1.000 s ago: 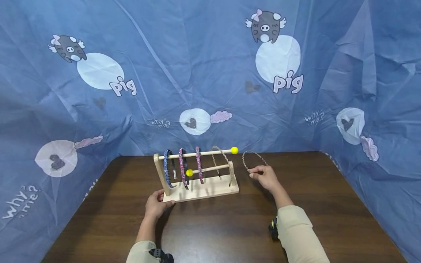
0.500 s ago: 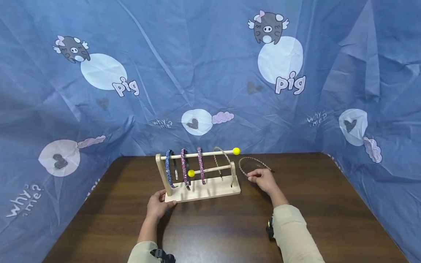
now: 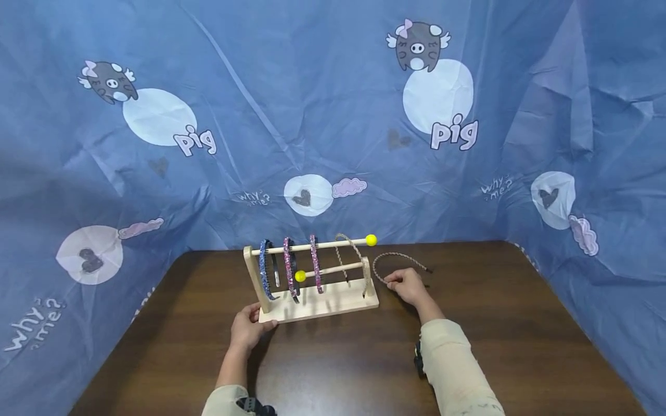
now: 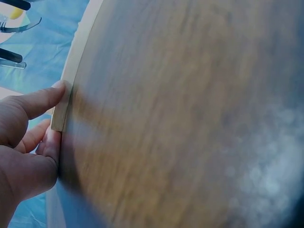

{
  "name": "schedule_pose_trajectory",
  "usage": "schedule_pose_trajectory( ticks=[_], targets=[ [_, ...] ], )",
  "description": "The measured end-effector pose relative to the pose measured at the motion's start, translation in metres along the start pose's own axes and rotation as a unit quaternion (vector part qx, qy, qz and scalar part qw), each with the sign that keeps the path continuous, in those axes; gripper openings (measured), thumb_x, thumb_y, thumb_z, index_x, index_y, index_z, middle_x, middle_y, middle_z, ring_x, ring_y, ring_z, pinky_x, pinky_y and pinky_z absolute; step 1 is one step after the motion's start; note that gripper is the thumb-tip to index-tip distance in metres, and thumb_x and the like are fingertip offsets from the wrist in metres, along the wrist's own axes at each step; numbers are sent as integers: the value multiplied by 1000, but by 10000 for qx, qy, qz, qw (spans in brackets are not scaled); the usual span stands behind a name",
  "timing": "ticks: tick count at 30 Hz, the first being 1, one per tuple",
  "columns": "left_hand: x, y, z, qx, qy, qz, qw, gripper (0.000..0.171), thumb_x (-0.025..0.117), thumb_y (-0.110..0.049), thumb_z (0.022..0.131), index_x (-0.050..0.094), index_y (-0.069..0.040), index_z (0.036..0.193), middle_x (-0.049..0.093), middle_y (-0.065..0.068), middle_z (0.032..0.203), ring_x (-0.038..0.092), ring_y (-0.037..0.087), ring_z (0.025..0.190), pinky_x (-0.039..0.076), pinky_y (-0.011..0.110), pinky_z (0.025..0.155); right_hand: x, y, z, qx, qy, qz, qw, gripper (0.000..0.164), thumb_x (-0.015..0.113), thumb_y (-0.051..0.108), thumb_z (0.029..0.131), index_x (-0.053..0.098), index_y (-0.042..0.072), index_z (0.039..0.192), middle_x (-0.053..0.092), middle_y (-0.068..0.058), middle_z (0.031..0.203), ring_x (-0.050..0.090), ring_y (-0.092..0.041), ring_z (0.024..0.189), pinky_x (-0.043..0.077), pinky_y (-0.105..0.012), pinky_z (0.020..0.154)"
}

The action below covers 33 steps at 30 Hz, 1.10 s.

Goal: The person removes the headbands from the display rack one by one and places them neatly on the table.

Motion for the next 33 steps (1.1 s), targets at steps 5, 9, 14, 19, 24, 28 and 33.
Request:
schedule_pose_trajectory(
  ticks=[5, 9, 14, 19, 24, 28, 33],
  targets=[
    [0, 2, -5, 49, -33, 27, 10000, 61, 81, 4, 61, 54, 15, 115, 58, 21, 97, 53, 32, 91, 41, 43, 82, 0, -2, -4, 123, -38, -56, 9999, 13, 67, -4, 78, 70, -6, 90, 68, -16, 89, 60, -29, 87, 46, -38, 76],
    [2, 3, -7, 64, 55, 41, 10000, 61, 81, 3, 62, 54, 15, 115, 57, 21, 99, 53, 33, 92, 41, 44, 83, -6, -2, -12, 310, -274, 196, 9990, 18, 67, -5, 78, 68, -9, 95, 68, -17, 88, 61, -27, 84, 47, -33, 72],
    [-1, 6, -8, 14, -24, 138, 9999, 61, 81, 3, 61, 55, 14, 115, 57, 21, 98, 53, 32, 91, 41, 43, 82, -8, 3, -18, 417, -504, 962, 9932, 25, 67, -1, 81, 65, -10, 104, 66, -19, 97, 60, -20, 85, 47, -23, 69],
    [-2, 7, -7, -2, -13, 58, 10000, 62, 81, 3, 62, 54, 14, 116, 55, 21, 99, 52, 32, 92, 40, 43, 82, -11, 16, -22, 359, -687, 1839, 9799, 34, 66, 1, 83, 59, -11, 114, 63, -25, 103, 59, -14, 88, 46, -19, 73],
    [-1, 7, -7, -56, 0, 15, 10000, 61, 80, 4, 62, 54, 14, 116, 56, 21, 100, 53, 32, 92, 41, 43, 83, -16, 34, -27, 120, -761, 2493, 9654, 37, 64, 2, 85, 55, -13, 118, 58, -30, 109, 59, -14, 94, 44, -17, 78],
    [1, 5, -5, -62, 31, 21, 10000, 61, 80, 3, 63, 54, 14, 116, 56, 21, 100, 52, 32, 92, 41, 43, 83, -21, 48, -29, -202, -811, 2866, 9544, 36, 63, 0, 86, 53, -15, 117, 56, -32, 110, 58, -20, 98, 45, -18, 80],
    [2, 3, -1, -9, -5, 8, 10000, 61, 80, 3, 62, 54, 14, 116, 56, 21, 100, 53, 32, 93, 41, 43, 84, -22, 63, -31, -521, -742, 3134, 9453, 36, 61, -4, 85, 51, -18, 117, 55, -34, 110, 58, -16, 99, 46, -19, 81]
  ],
)
Point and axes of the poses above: each hand's wrist, its own z-axis towards the middle knuckle, its own x-axis out of the palm, y = z × x, the point moved 4 cm from there along z, towards the middle knuckle
